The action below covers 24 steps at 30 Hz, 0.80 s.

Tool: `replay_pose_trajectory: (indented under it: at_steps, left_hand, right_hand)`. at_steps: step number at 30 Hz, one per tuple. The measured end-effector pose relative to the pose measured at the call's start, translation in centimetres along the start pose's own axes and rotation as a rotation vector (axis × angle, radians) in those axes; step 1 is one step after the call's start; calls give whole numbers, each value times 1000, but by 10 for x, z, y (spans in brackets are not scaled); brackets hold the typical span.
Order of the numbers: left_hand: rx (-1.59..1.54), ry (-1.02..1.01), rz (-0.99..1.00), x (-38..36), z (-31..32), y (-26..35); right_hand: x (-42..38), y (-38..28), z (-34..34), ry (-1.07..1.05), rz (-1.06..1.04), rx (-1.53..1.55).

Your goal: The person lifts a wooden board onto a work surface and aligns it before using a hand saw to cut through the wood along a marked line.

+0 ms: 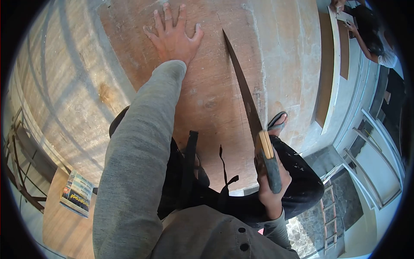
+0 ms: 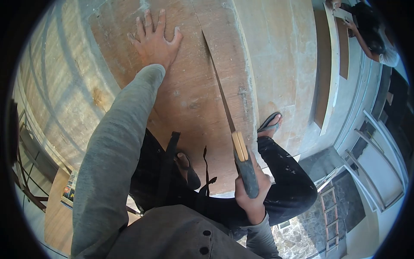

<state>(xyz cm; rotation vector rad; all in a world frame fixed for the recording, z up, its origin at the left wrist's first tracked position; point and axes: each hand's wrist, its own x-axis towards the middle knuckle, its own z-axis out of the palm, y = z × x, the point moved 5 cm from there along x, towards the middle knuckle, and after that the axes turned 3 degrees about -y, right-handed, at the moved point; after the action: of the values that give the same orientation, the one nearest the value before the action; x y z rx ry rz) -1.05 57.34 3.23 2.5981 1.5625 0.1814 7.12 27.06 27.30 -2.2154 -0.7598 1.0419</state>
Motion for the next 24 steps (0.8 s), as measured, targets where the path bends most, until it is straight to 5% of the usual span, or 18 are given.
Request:
replay_pose_trajectory:
  at_steps: [2,4,7,8,13,15,17,19,24]
  left_hand:
    - [-27,13,6,-7,-2,2]
    - [-23,19,9,-2,-2,-1]
    - [3,-43,28,-19,-4,7]
    - [39,0,8,-5,-4,3]
    - [0,-44,11,-13,-7,5]
    - [-52,47,-4,11,-6,5]
    - [-5,9,35,-5,-5,2]
    - [15,-38,19,-19,-7,2]
    - [12,-31,23,-11,-4,-3]
  right_hand:
    - [58,35,31,-123,26,15]
    - [74,27,33,53,-218,-99]
    - [-9,17,3,-30,130,18]
    - [-29,14,-5,12,-4,-54]
    - [33,29,22,-47,142,69]
    - [48,35,21,-21,54,154]
    - [-19,20,-2,-25,155,5]
    - [-45,7,-11,4,45,27]
    - [38,33,27,-36,28,97]
